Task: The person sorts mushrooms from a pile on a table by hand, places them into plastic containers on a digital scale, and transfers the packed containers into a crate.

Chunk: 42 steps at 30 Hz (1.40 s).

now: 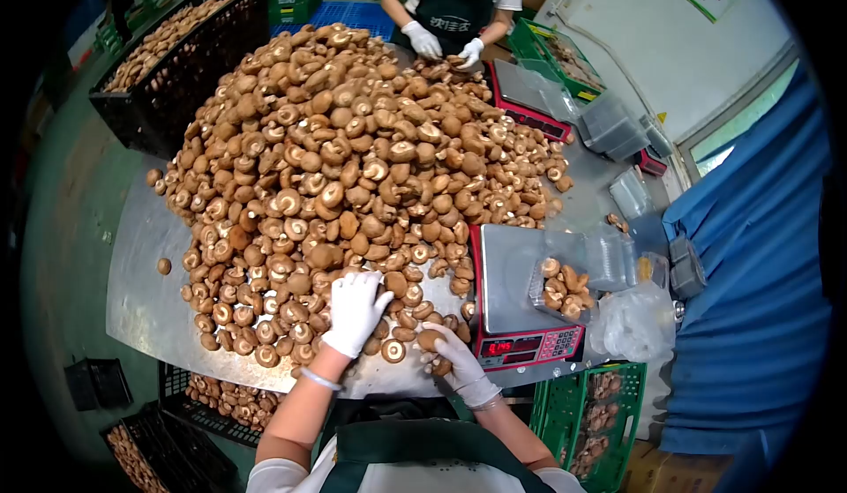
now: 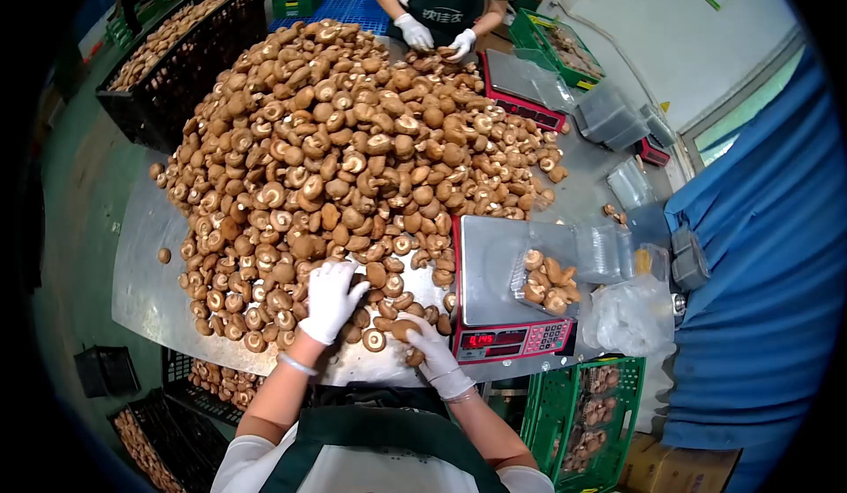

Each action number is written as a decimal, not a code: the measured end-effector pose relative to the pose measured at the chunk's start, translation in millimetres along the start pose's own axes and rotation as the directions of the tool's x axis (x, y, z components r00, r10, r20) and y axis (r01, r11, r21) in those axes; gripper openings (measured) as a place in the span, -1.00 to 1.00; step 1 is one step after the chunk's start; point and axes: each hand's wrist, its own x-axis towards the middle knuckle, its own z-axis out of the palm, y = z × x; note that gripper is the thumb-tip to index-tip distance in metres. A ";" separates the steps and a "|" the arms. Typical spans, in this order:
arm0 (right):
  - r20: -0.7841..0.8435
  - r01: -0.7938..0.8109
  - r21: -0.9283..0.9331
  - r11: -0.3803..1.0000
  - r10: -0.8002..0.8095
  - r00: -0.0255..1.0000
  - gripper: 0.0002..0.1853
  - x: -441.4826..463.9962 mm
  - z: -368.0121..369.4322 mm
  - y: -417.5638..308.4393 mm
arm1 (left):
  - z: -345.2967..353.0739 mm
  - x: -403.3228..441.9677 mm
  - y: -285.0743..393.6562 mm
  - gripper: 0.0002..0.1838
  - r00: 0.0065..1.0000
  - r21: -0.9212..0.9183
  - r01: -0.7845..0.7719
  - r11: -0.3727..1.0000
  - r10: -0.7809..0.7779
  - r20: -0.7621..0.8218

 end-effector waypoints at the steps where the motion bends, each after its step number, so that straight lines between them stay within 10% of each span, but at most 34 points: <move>1: 0.008 0.019 -0.076 0.997 -0.018 1.000 -0.49 -2.0 3.7 -3.3 | 18.7 4.2 6.6 -0.52 0.999 0.073 -0.009 0.997 0.005 0.052; 7: -0.159 0.151 -0.497 0.855 -0.260 0.952 -0.39 -44.5 0.8 -71.1 | 43.9 12.2 28.3 -0.41 0.996 -0.142 0.083 0.986 -0.077 0.043; 9: -0.036 0.361 -0.838 0.408 -0.702 0.711 -0.40 -63.1 -20.2 -112.3 | 29.1 21.0 49.0 -0.45 0.982 -0.511 0.174 0.842 -0.188 0.024; 13: -0.027 0.326 -0.926 0.193 -0.892 0.451 -0.37 -79.5 -85.7 -184.7 | 11.3 48.2 101.8 -0.40 0.956 -0.729 0.293 0.619 -0.208 0.207; 15: 0.019 0.263 -0.960 0.092 -0.920 0.392 -0.37 -84.1 -101.8 -207.7 | 16.9 58.6 125.9 -0.41 0.994 -0.703 0.104 0.703 -0.044 0.103; 17: 0.078 0.228 -0.973 0.016 -0.914 0.399 -0.37 -84.5 -120.1 -212.2 | 13.2 61.7 157.1 -0.39 0.946 -0.853 0.321 0.412 -0.090 0.312; 19: 0.289 -0.118 -0.900 -0.420 -0.777 0.559 -0.40 -79.0 -159.6 -206.4 | 26.5 62.4 170.2 -0.41 0.953 -0.886 0.301 0.354 -0.067 0.297; 21: 0.318 -0.048 -0.916 -0.398 -0.794 0.518 -0.41 -93.7 -160.4 -223.0 | 16.3 63.1 190.1 -0.49 0.926 -0.895 0.377 0.239 -0.087 0.367; 23: -0.101 0.090 -0.976 0.197 -0.782 0.615 -0.40 -115.3 -167.5 -238.5 | 21.9 63.0 190.2 -0.52 0.872 -0.871 0.483 0.087 -0.141 0.470; 25: -0.149 0.456 -0.711 0.535 -0.749 0.646 -0.56 -116.3 -194.0 -247.1 | 29.5 62.6 189.1 -0.54 0.872 -0.881 0.470 -0.051 -0.129 0.472; 31: -0.388 0.738 0.274 0.617 -0.631 0.671 -0.48 -112.8 -249.7 -256.2 | 35.1 67.3 214.6 -0.58 0.865 -0.883 0.468 -0.041 -0.183 0.467; 37: -0.244 0.619 0.366 0.695 -0.570 0.785 -0.54 -109.5 -253.5 -238.1 | 45.6 70.8 226.2 -0.54 0.897 -0.905 0.420 0.075 -0.188 0.400; 39: -0.282 0.644 0.278 0.713 -0.580 0.764 -0.56 -111.3 -227.0 -242.5 | 47.4 72.7 224.4 -0.53 0.877 -0.897 0.443 0.004 -0.211 0.432; 42: -0.055 0.509 -0.680 0.527 -0.729 0.682 -0.55 -106.6 -177.4 -245.7 | 46.0 75.1 232.0 -0.44 0.876 -0.894 0.423 -0.149 -0.185 0.445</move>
